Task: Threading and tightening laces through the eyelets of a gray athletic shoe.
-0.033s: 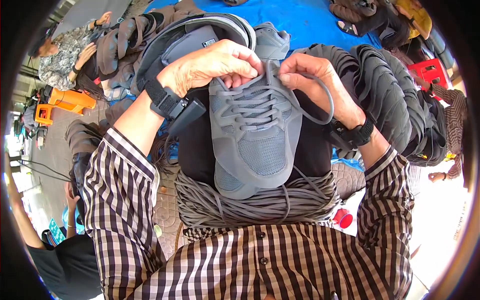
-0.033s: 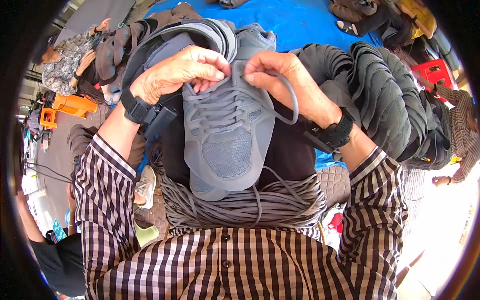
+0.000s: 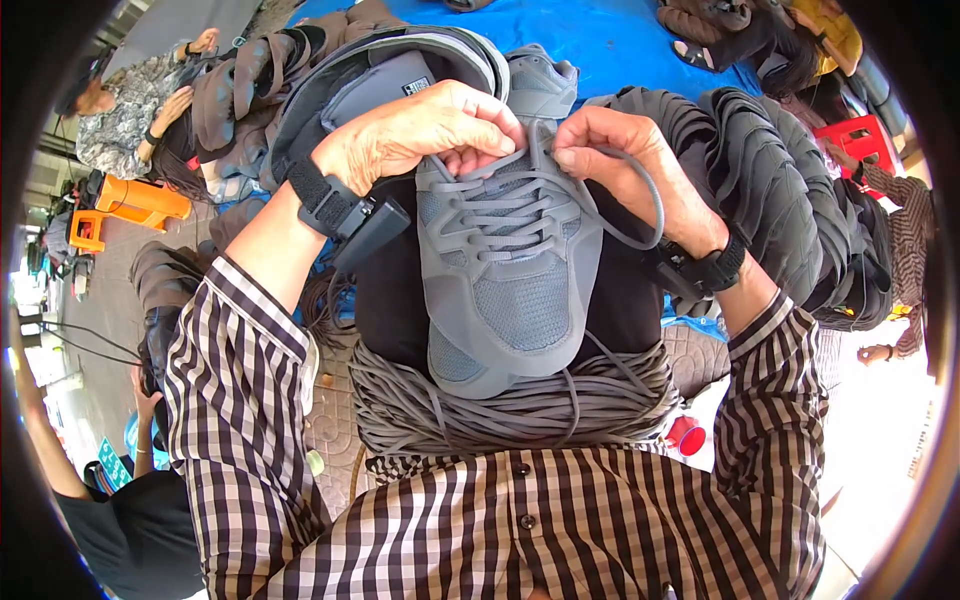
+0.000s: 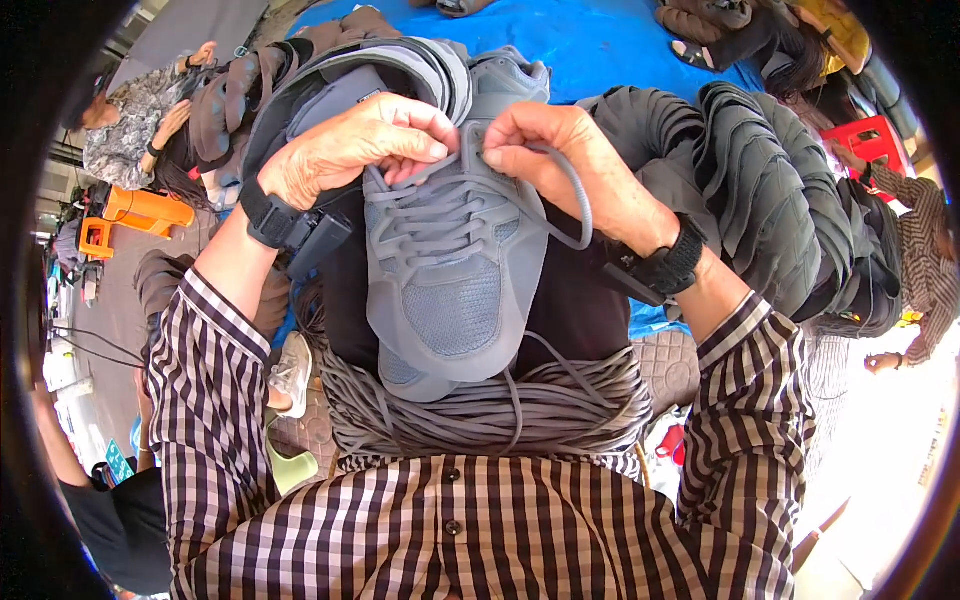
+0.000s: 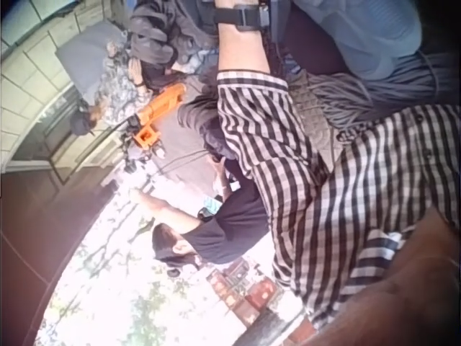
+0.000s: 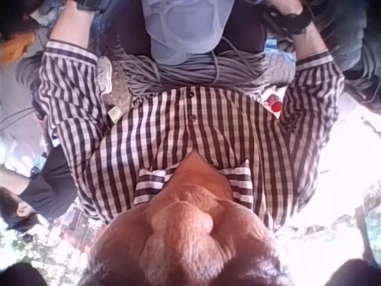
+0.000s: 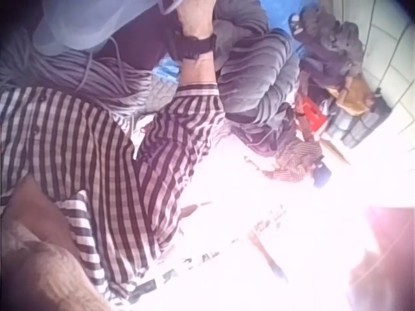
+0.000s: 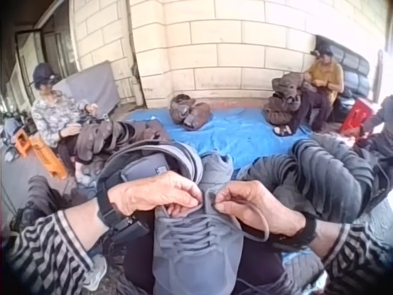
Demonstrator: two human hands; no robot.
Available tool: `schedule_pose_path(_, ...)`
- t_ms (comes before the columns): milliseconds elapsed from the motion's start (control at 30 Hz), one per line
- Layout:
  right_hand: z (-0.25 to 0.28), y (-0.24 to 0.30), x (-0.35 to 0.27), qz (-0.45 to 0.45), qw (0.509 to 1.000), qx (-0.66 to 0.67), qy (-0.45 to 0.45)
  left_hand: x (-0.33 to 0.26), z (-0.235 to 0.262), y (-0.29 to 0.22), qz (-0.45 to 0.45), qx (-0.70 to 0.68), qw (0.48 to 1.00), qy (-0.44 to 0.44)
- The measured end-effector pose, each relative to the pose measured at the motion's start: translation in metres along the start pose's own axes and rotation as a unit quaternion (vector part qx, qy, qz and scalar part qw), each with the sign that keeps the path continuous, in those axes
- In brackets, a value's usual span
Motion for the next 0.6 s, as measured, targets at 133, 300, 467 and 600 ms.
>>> schedule_pose_path(133,-0.002,0.001,0.004,0.0,0.999,-0.035,0.002,0.003,-0.007,0.0,-0.019,-0.011,0.999,0.039)
schedule_pose_path(300,0.004,-0.003,0.005,-0.012,0.999,-0.032,-0.025,0.002,-0.009,-0.005,-0.026,-0.001,0.999,0.043)
schedule_pose_path(467,0.006,-0.007,0.005,-0.034,0.999,-0.004,-0.022,0.006,-0.013,-0.006,0.002,-0.005,0.999,0.043)
schedule_pose_path(600,0.003,-0.004,0.007,-0.031,0.998,-0.051,-0.014,0.009,-0.015,-0.004,-0.014,0.011,0.999,0.048)
Point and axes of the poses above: each hand's wrist, its own x-axis towards the middle knuckle, its own z-axis out of the back of the hand, y = z × x, the point moved 8 cm from there along x, towards the middle knuckle, and after that the axes turned 4 degrees about -z, right-handed, at the moved point
